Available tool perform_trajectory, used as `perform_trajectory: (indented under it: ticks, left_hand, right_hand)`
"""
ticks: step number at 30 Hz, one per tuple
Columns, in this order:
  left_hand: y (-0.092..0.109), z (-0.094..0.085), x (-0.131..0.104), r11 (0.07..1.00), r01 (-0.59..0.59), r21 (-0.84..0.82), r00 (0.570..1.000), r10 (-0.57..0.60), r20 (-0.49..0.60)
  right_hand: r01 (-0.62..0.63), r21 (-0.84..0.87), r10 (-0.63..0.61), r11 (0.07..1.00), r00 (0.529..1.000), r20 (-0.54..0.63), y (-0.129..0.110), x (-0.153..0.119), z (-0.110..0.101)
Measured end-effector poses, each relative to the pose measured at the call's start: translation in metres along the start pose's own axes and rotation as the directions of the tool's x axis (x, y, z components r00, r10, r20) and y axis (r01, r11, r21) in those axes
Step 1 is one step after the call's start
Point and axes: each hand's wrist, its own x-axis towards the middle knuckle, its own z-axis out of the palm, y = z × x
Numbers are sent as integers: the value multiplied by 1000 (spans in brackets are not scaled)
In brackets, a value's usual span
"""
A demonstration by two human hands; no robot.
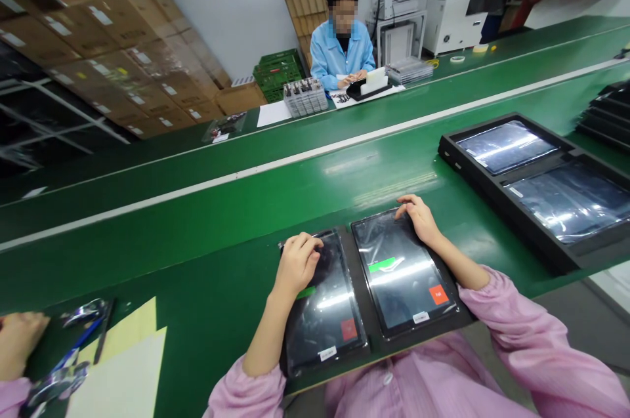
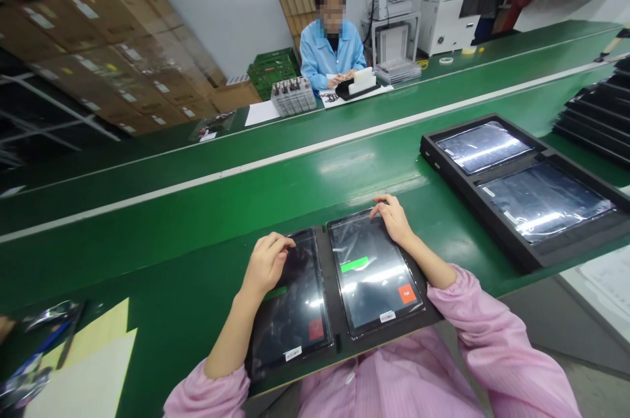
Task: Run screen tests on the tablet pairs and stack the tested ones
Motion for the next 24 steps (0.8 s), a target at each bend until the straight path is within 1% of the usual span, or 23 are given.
perform_trajectory:
  ticks: [3,6,9,11,13,15,16,18,19,22,24]
  left_hand:
    - [-5,0,-2,997,49,55,999,-48,-15]
    - [-5,-1,0,991,80,104,996,-83,20]
    - [-3,-4,10,988,87,125,995,-91,32]
    - [-2,-6,24,995,86,51,995,-88,44]
    - [-3,-4,40,991,105,-82,989,-95,115]
    - [-5,-1,55,972,145,-183,965,-98,244]
    - [-5,1,61,967,164,-197,948,-99,302]
    - [-5,3,67,965,191,-180,917,-110,384]
    - [-5,3,68,967,198,-162,906,-118,406]
    - [-3,1,68,979,179,-98,897,-122,425]
    - [-2,0,68,989,144,-11,894,-126,430]
  right_hand:
    - [-13,17,14,1000,999,-28,2,0,2]
    - [0,20,0,1000,1000,-20,3,1,3]
    - [12,16,-11,1000,1000,-11,2,1,4]
    - [16,18,-15,1000,999,-36,2,1,4]
    - [11,28,-8,1000,996,-86,2,0,3]
    - [-1,42,6,999,992,-123,2,0,2]
    - [-7,48,14,999,991,-131,2,0,2]
    - [-20,51,26,999,991,-131,2,0,2]
    - [-23,49,29,999,991,-129,2,0,2]
    - [-20,43,26,999,991,-135,1,0,3]
    - [-21,32,25,999,989,-143,1,0,4]
